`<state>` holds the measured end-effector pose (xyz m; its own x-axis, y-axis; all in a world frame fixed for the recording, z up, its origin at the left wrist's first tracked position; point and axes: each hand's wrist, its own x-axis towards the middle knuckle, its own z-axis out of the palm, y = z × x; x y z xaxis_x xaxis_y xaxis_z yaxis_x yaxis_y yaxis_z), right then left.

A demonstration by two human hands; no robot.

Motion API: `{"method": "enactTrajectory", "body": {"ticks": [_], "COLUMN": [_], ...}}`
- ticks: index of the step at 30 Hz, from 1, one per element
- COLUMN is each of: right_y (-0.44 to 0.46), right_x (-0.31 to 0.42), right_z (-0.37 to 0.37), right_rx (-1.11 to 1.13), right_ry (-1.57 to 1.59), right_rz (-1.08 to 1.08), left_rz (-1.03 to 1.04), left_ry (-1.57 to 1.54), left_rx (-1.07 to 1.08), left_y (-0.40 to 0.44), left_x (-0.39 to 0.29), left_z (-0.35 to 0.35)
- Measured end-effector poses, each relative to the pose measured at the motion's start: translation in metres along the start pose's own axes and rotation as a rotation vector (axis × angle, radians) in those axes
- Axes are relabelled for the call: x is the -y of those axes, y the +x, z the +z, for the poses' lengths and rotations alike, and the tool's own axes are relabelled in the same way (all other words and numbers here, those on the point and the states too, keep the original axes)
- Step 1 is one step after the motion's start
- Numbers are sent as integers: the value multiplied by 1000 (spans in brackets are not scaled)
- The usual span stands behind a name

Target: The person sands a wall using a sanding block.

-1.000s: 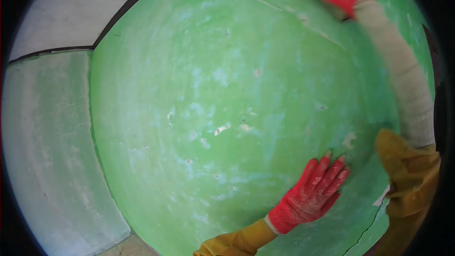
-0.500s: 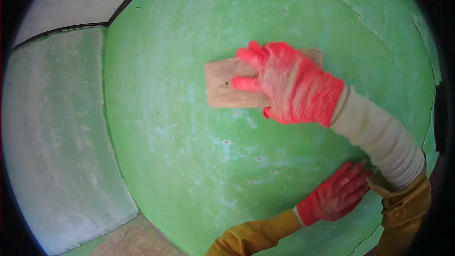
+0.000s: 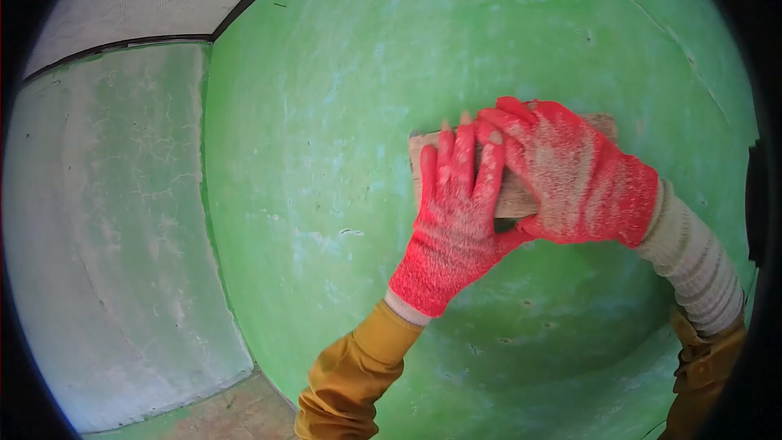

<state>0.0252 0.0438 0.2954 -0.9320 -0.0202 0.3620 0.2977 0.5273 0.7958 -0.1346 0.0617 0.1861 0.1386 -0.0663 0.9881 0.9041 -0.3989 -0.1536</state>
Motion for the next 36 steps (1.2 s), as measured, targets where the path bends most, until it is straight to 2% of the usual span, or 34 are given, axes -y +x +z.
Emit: {"method": "enactTrajectory", "body": {"ticks": [2, 3, 4, 5, 6, 7, 8, 10, 12, 13, 15, 17, 19, 20, 22, 24, 25, 27, 29, 31, 34, 36], "right_y": [-3, -6, -9, -9, -7, -4, -4, -2, -2, -3, -7, -3, 8, 14, 26, 38, 38, 39, 38, 41, 40, 39], "right_x": [-7, -8, -9, -9, -7, -14, -28, -37, -38, -39, -44, -44, -39, -36, -33, -31, -30, -30, -28, -18, -4, -1], "right_z": [1, 1, -1, -1, -1, 0, 1, 0, -4, -4, 4, 14, 20, 21, 12, 4, 9, 23, 45, 54, 56, 58], "right_rx": [-37, -38, -139, -244, -281, -287, -434, -584, -668, -703, -679, -664, -649, -633, -607, -574, -573, -604, -566, -497, -400, -358], "right_ry": [170, 174, 161, 145, 152, 159, 170, 199, 447, 534, 281, 122, 52, 18, -5, -36, -24, 18, -46, -103, -54, -88], "right_rz": [84, 84, 71, 60, 154, 152, 137, 129, 359, 439, 444, 440, 432, 417, 399, 358, 362, 368, 369, 356, 281, 255], "left_rz": [77, 150, 221, 224, 244, 266, 151, -198, -644, -635, -655, -220, 85, -88, -407, -812, -1053, -1035, -804, -339, -267, -618], "left_ry": [25, 40, -57, -53, -14, 27, 169, 217, 209, 218, 226, 260, 229, 193, 285, 112, 40, 27, 155, 231, 234, 196], "left_rx": [30, 60, 32, 33, 40, 53, 166, 67, -85, -75, -69, 43, 109, 184, 73, -70, -96, -73, 66, 142, 175, 60], "left_y": [14, 21, 30, 36, 39, 47, 55, 72, 71, 65, 39, 1, -19, -17, -6, -4, -1, -24, -63, -107, -129, -128], "left_x": [17, 25, 33, 40, 45, 48, 54, 101, 159, 162, 163, 123, 100, 100, 147, 218, 224, 229, 196, 153, 163, 222], "left_z": [-8, -10, -9, -9, -10, -14, -23, -24, -32, -30, -33, -29, -35, -44, -49, -66, -77, -79, -67, -63, -70, -73]}}
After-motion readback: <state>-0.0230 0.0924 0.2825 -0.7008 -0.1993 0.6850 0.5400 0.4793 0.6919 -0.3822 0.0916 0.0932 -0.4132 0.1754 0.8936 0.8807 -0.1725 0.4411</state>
